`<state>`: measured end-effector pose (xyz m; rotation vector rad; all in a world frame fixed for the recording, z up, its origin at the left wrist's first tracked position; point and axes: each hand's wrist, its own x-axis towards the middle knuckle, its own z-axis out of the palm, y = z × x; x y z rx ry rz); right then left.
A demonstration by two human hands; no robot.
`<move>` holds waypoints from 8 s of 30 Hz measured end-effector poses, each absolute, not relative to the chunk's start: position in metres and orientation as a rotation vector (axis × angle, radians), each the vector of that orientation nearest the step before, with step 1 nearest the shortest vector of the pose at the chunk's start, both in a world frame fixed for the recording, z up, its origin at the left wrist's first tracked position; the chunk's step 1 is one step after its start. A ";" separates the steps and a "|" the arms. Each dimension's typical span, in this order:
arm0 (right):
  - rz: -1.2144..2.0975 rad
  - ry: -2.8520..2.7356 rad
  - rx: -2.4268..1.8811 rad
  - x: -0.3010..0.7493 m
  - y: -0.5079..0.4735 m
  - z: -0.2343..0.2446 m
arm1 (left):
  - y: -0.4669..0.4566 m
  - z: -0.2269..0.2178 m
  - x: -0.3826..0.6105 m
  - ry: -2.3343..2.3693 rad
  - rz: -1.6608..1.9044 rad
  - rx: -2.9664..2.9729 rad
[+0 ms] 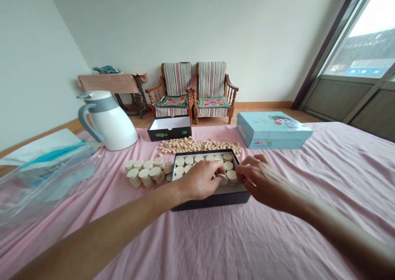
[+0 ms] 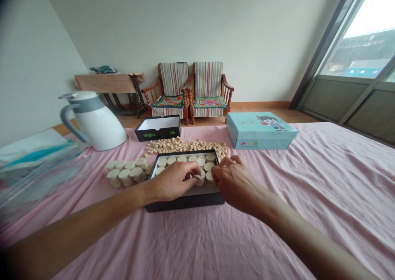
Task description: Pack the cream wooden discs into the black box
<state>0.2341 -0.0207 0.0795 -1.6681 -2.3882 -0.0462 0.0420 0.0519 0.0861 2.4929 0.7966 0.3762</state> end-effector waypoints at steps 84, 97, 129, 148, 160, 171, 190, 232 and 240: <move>0.189 -1.679 -1.454 0.245 0.011 0.053 | 0.075 0.083 0.021 0.885 0.737 2.015; -0.051 -2.242 -1.584 0.219 0.010 0.069 | 0.077 0.085 0.014 0.856 0.767 1.933; 0.110 -2.338 -1.626 0.212 0.011 0.073 | 0.085 0.082 -0.025 0.857 0.884 1.705; 0.058 -2.079 -1.303 0.183 0.025 0.082 | 0.086 0.085 -0.028 0.910 0.863 1.708; 0.227 -2.136 -1.270 0.148 0.025 0.083 | 0.078 0.083 -0.035 0.884 0.794 1.688; 0.071 -2.304 -1.553 0.116 0.056 0.071 | 0.079 0.068 -0.112 1.122 1.057 1.688; 0.048 -1.725 -1.561 0.170 0.029 0.079 | 0.092 0.064 -0.158 1.277 1.288 1.703; -0.089 -1.347 -1.772 0.248 0.033 0.013 | 0.159 0.064 -0.189 1.225 -0.213 2.785; -0.061 -1.337 -1.748 0.241 0.031 0.019 | 0.159 0.057 -0.196 1.257 -0.160 2.763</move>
